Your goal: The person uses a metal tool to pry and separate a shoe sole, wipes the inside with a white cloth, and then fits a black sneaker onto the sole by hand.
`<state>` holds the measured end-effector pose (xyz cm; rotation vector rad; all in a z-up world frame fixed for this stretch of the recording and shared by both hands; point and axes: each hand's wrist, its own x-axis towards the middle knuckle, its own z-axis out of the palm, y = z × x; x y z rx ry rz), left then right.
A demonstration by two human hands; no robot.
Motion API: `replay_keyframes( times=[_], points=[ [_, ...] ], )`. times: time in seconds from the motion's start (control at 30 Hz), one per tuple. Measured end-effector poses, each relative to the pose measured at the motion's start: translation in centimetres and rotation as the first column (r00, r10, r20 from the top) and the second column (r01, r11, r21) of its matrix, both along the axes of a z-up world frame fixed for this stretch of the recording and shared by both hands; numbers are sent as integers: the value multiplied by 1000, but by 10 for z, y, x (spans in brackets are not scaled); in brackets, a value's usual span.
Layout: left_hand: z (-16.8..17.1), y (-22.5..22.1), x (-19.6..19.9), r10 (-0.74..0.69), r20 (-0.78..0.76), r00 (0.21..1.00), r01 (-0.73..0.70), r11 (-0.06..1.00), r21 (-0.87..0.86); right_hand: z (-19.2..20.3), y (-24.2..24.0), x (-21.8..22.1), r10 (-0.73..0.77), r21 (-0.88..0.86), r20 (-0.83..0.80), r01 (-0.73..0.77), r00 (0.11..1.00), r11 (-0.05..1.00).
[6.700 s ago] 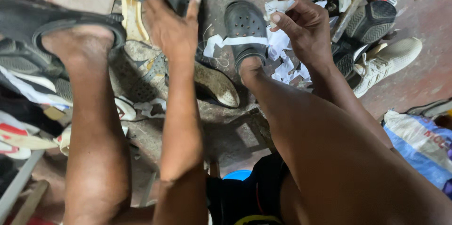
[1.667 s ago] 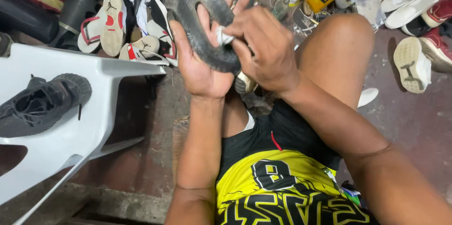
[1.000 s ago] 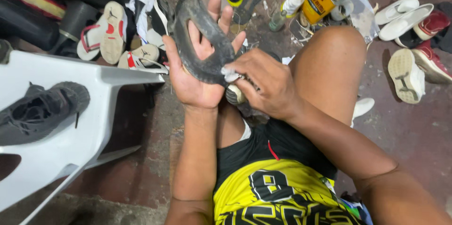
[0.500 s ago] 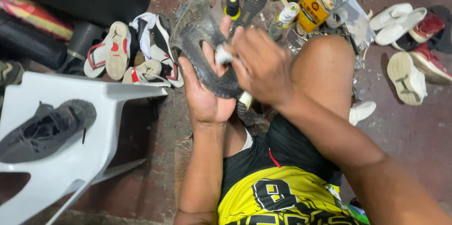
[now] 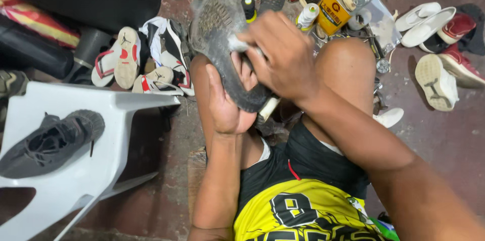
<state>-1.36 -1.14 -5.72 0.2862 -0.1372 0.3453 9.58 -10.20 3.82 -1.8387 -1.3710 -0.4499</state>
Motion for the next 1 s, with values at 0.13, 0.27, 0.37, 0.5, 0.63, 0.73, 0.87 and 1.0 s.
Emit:
replay_keyframes(
  times=[0.13, 0.27, 0.37, 0.5, 0.63, 0.73, 0.87, 1.0],
  points=[
    [-4, 12, -2, -19, -103, 994, 9, 996, -94, 14, 17, 11, 23, 62, -75, -18, 997, 998],
    [1, 14, 11, -47, -111, 993, 46, 999, -10, 15, 5, 1, -35, -50, -1, 35, 999, 998],
    [21, 12, 19, -48, 91, 995, 54, 996, -65, 4, 3, -16, -50, -49, -68, 46, 996, 998],
    [47, 19, 19, -59, -311, 949, -33, 959, -281, 0, -4, -30, 150, -42, -214, -162, 965, 986],
    [21, 8, 7, -191, 302, 934, 258, 945, -201, -4, 6, -4, -58, 1, -63, 58, 996, 998],
    [24, 17, 15, -55, -23, 998, 54, 998, -36, -3, 5, -17, 58, -6, -147, -59, 987, 998],
    [17, 18, 4, -79, 194, 978, 119, 971, -206, -10, 11, -6, 51, -7, -53, -51, 997, 999],
    [9, 23, 13, -37, 164, 986, 84, 953, -291, -19, 16, -6, -6, 60, -46, 9, 999, 998]
  ],
)
